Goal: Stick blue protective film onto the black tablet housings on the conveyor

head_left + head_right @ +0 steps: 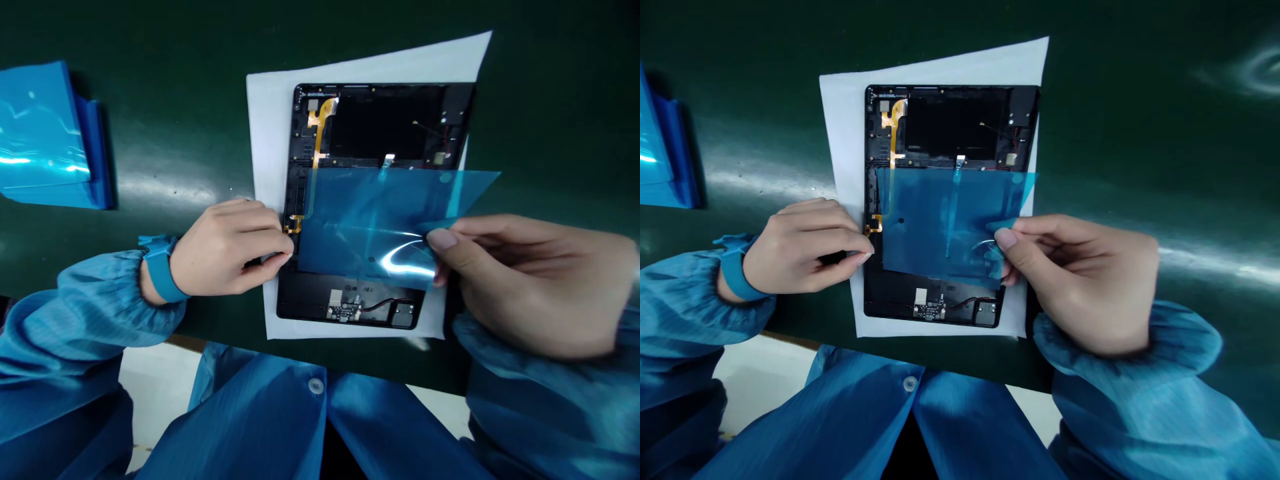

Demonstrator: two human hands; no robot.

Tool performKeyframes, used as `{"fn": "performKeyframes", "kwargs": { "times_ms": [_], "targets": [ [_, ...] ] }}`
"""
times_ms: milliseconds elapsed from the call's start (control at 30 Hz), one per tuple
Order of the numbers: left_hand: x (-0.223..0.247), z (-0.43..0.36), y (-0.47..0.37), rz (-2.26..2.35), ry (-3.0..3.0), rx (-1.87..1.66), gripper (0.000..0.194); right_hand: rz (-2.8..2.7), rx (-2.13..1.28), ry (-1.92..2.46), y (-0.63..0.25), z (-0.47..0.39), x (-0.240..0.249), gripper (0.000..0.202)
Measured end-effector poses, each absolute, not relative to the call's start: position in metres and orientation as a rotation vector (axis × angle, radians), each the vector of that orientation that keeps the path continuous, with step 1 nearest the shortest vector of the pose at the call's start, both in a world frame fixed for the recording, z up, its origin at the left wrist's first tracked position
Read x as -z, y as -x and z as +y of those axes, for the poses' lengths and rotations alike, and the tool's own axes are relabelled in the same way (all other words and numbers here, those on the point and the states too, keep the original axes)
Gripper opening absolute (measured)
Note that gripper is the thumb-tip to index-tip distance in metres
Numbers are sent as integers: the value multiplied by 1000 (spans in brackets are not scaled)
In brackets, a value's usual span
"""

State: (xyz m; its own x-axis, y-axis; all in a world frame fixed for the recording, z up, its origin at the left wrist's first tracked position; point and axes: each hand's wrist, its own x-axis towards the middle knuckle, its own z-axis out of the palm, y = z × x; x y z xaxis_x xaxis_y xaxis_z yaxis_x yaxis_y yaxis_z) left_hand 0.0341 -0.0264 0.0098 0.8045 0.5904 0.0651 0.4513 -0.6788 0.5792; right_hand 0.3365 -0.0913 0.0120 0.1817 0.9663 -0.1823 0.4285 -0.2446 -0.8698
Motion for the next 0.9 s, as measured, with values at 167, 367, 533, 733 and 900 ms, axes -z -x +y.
{"fn": "performKeyframes", "kwargs": {
  "times_ms": [167, 367, 533, 733, 900],
  "targets": [
    [-9, -26, -34, 715, -2514, -402, 21, -1347, -1007, 1743, -339, -91, -10, 6],
    [-8, -26, -34, 659, -2538, -487, 16, -1346, -991, 1713, -342, -92, -6, 9],
    [-8, -27, -34, 652, -2522, -497, 15, -1348, -996, 1700, -341, -92, -5, 9],
    [-8, -26, -33, 643, -2519, -503, 14, -1343, -1003, 1707, -340, -92, -6, 8],
    [-8, -26, -33, 652, -2510, -494, 14, -1364, -1017, 1709, -341, -92, -7, 8]
  ]
}}
